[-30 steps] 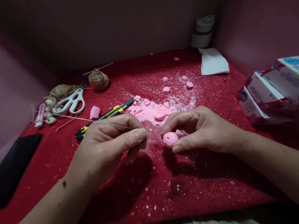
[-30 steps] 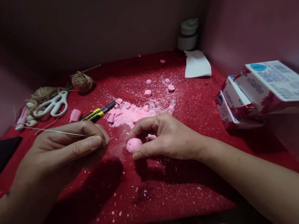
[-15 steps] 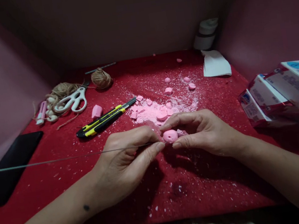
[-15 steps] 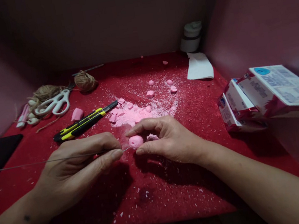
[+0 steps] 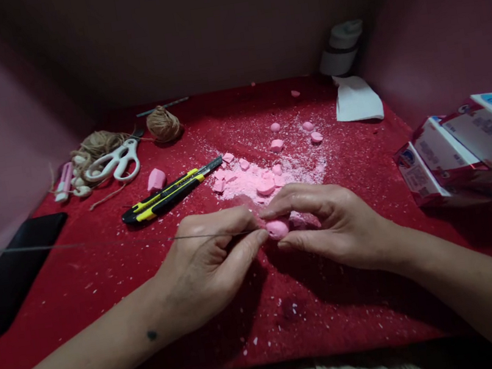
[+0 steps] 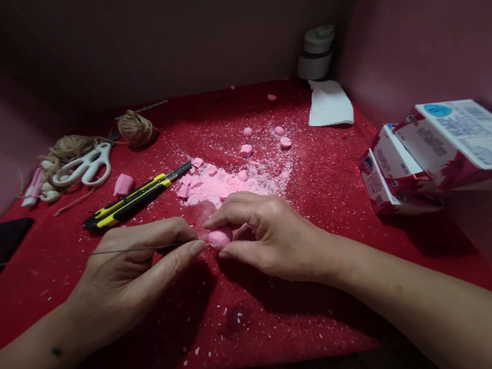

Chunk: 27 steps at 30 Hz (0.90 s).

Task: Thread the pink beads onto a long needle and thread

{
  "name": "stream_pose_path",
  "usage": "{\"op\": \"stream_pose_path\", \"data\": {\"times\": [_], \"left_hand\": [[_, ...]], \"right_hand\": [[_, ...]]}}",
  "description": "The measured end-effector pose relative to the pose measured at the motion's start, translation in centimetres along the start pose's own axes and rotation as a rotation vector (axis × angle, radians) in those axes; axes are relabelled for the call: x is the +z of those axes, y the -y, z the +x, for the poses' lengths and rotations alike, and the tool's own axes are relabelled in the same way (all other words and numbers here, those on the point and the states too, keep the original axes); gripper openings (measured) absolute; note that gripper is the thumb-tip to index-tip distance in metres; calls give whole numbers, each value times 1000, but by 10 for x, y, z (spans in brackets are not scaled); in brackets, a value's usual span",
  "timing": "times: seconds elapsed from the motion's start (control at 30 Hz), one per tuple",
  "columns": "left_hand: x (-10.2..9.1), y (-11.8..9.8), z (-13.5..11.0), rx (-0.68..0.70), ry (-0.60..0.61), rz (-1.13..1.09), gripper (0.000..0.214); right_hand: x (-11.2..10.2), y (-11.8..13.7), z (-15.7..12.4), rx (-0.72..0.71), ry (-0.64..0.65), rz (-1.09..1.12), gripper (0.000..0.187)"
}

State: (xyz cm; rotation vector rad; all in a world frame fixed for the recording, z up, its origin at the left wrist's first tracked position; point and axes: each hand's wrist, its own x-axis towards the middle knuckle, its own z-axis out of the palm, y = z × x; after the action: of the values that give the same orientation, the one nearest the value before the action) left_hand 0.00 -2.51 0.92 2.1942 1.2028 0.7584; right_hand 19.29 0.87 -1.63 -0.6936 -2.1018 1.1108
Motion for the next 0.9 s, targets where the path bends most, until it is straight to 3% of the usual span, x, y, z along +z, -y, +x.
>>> {"op": "stream_pose_path", "data": {"times": [0.13,0.4,0.67,0.9], "left_hand": [[3,4,2,-13,9,-3,18],[6,4,9,-71,4,-101,17],[-1,-4,5,-61,-159,-105,8],[0,-7,3,-252,-35,-346,6]], "right_hand": [[5,-1,-1,-71,-34,-140,13],[3,-1,0,82,-77,17,12],[4,-1,1,94,-93,50,17],[0,0,-1,59,-113,-19,16]]}}
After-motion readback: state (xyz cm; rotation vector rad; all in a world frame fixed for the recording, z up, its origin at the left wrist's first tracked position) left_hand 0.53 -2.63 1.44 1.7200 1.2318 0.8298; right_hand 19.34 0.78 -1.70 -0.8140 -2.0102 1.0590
